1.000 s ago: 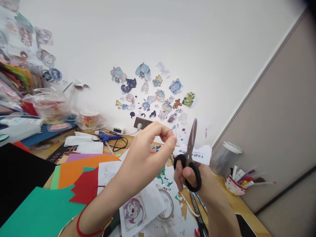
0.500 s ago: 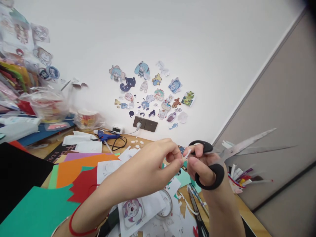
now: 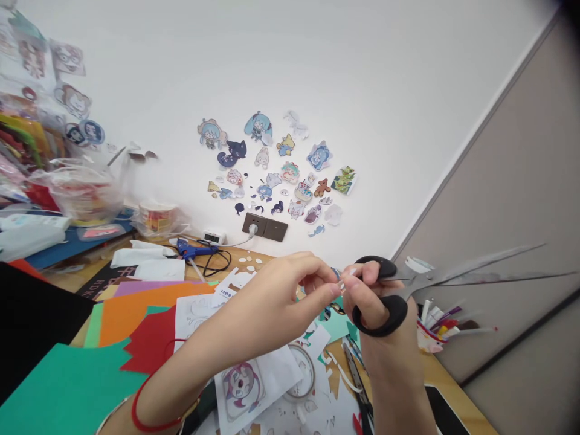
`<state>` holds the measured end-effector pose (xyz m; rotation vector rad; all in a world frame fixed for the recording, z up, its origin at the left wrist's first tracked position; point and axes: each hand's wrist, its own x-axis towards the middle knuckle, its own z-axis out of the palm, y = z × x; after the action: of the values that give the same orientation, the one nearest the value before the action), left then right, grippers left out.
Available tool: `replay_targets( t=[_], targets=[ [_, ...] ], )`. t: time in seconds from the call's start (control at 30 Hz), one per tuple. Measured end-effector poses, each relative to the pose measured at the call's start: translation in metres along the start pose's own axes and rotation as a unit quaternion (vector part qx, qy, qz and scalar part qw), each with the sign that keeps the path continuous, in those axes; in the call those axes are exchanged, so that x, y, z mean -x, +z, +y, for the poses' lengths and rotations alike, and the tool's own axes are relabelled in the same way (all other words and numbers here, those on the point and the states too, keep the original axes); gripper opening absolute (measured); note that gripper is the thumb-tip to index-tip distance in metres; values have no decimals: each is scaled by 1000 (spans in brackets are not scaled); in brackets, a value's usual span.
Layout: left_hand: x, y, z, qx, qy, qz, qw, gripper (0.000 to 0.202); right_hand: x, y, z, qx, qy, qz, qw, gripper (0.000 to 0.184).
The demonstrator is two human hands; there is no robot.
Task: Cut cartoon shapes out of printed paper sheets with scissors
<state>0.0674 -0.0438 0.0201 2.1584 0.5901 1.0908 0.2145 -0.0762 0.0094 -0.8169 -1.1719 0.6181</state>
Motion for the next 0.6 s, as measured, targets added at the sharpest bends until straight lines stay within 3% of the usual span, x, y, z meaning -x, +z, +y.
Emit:
replay_targets(
  t=[0.23, 0.43, 0.6],
  targets=[
    [-2, 2, -2, 11, 21, 50, 998, 9, 0, 3, -1, 13, -12, 13, 1000, 23],
    [-4, 4, -3, -46, 92, 119, 988, 12, 2, 5, 5, 24, -34, 45, 998, 22],
    [-6, 4, -3, -30, 87, 117, 989, 15, 4, 8, 10, -21, -23, 76, 997, 21]
  ],
)
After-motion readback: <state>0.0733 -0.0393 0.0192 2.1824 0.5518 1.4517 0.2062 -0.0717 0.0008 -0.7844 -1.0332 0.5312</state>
